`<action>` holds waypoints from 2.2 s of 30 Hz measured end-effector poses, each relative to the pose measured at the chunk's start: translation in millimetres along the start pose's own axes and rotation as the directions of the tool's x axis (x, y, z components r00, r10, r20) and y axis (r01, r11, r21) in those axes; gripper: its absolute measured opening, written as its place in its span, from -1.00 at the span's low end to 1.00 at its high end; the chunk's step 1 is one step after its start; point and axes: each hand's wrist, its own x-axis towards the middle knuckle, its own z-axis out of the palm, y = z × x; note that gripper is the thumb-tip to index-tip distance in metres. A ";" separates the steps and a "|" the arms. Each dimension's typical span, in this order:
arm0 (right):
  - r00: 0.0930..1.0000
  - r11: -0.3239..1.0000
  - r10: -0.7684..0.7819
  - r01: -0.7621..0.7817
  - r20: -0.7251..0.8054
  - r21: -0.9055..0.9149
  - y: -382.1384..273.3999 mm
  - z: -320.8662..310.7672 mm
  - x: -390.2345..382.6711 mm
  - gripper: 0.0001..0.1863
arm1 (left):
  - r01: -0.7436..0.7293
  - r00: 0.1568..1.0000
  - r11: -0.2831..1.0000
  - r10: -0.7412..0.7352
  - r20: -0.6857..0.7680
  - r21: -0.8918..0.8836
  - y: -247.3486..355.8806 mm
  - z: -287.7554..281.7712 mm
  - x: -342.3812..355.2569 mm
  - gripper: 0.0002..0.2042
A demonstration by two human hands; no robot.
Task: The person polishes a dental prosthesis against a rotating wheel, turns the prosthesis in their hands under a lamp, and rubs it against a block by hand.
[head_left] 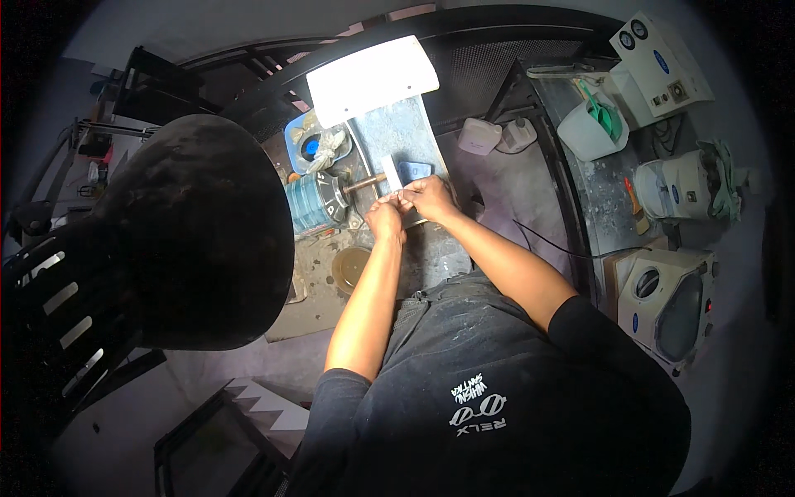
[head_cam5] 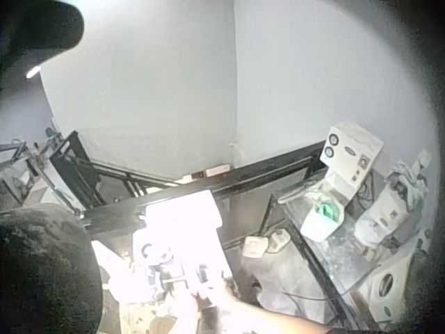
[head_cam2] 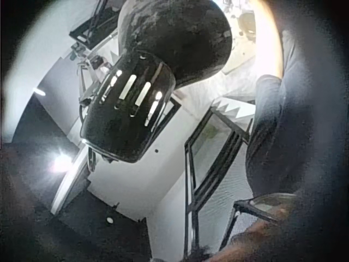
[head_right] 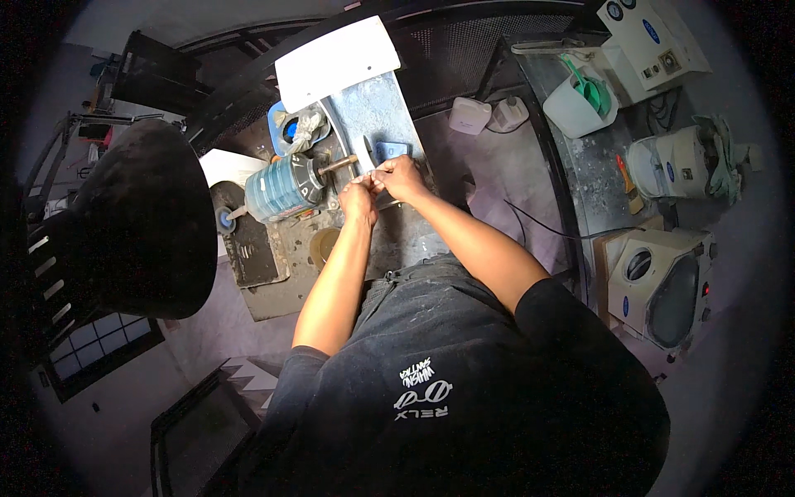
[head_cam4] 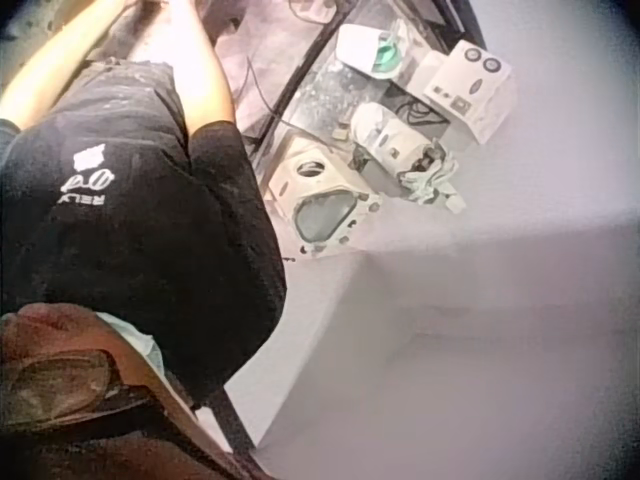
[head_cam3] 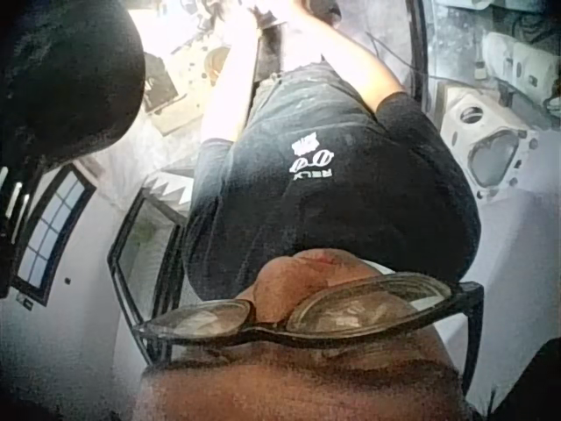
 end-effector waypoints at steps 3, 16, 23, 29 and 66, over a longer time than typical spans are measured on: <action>1.000 0.995 -0.008 0.006 0.016 0.103 2.3 1.6 0.6 -0.84 | -0.039 0.997 0.989 0.029 0.073 0.144 1.6 -6.4 13.1 -0.93; 0.998 0.995 -0.047 0.042 -0.049 -0.095 -12.4 6.0 -9.0 -0.86 | -0.039 0.987 0.939 -0.017 0.159 0.343 15.6 -15.3 27.8 -0.89; 0.995 0.995 -0.074 0.069 -0.068 -0.068 -17.0 5.6 -11.8 -0.85 | -0.036 0.991 0.922 -0.018 0.135 0.386 13.7 -11.3 29.7 -0.89; 0.998 0.997 -0.029 0.026 -0.047 -0.070 -17.0 2.9 -11.2 -0.86 | -0.018 0.992 0.929 -0.030 0.123 0.371 12.3 -9.1 27.4 -0.88; 0.982 0.970 -0.181 0.167 -0.063 -0.179 -20.0 0.7 -17.2 -0.84 | 0.023 0.995 0.993 -0.035 0.094 0.118 1.4 -11.3 22.0 -0.92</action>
